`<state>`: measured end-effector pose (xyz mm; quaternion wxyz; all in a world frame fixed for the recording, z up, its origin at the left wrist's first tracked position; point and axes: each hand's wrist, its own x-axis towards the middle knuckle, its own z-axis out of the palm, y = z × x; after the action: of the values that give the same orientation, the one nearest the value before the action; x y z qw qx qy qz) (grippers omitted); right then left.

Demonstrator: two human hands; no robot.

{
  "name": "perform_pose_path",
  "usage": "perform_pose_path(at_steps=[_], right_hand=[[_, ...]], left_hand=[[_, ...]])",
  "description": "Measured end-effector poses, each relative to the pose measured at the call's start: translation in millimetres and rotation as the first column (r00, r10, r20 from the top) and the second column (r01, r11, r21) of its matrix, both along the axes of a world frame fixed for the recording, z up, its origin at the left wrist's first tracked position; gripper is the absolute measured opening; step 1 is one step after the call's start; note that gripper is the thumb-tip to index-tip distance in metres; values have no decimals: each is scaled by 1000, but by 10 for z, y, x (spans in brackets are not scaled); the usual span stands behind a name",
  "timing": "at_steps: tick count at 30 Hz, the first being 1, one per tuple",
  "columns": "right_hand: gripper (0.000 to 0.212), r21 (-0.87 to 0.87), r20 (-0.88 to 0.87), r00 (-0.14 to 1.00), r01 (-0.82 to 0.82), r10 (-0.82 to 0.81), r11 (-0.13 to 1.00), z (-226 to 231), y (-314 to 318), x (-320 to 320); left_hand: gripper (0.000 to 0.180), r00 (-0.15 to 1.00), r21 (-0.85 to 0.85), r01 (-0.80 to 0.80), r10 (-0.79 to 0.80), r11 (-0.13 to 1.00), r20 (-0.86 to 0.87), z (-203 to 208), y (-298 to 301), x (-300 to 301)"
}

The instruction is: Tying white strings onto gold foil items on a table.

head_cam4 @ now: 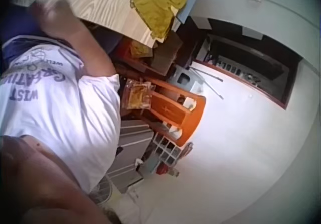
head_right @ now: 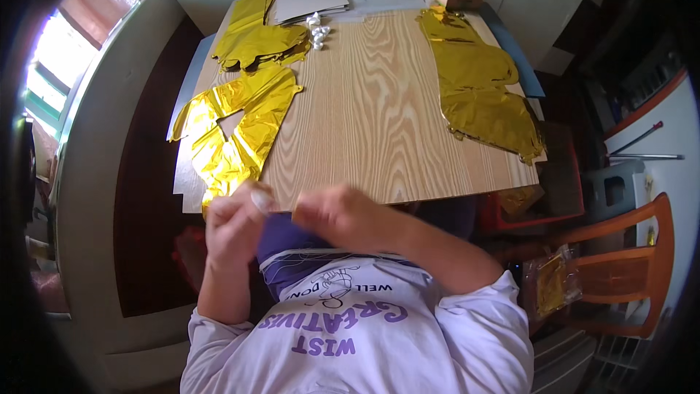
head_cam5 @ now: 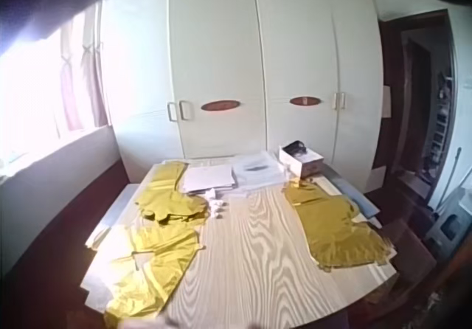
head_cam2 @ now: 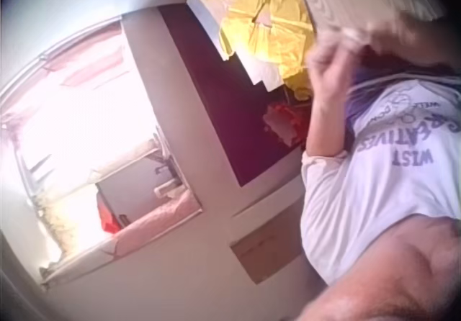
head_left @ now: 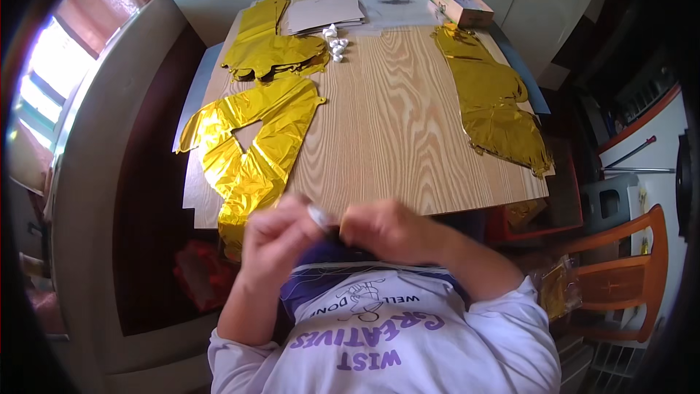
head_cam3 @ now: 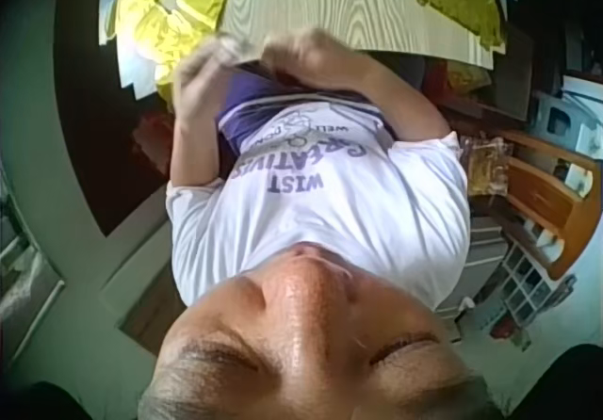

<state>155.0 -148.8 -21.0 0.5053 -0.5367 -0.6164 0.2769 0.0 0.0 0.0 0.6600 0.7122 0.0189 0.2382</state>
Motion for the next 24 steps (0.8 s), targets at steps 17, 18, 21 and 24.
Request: perform_pose_path(at_steps=[17,18,21,24], right_hand=[[7,57,140,990,-42,33,998,-94,-17,63],[8,59,156,978,-152,141,987,-13,-66,-32],[10,146,-111,994,29,-12,989,240,-22,72],[11,19,-3,999,53,-53,998,12,90,165]], left_hand=[[12,998,-485,-37,11,874,-56,25,-222,59],[13,995,-417,-33,-7,909,-95,-34,-215,60],[17,971,-201,-10,-39,980,-236,-335,-219,28],[13,989,-434,85,-128,897,-71,-120,-227,-3]])
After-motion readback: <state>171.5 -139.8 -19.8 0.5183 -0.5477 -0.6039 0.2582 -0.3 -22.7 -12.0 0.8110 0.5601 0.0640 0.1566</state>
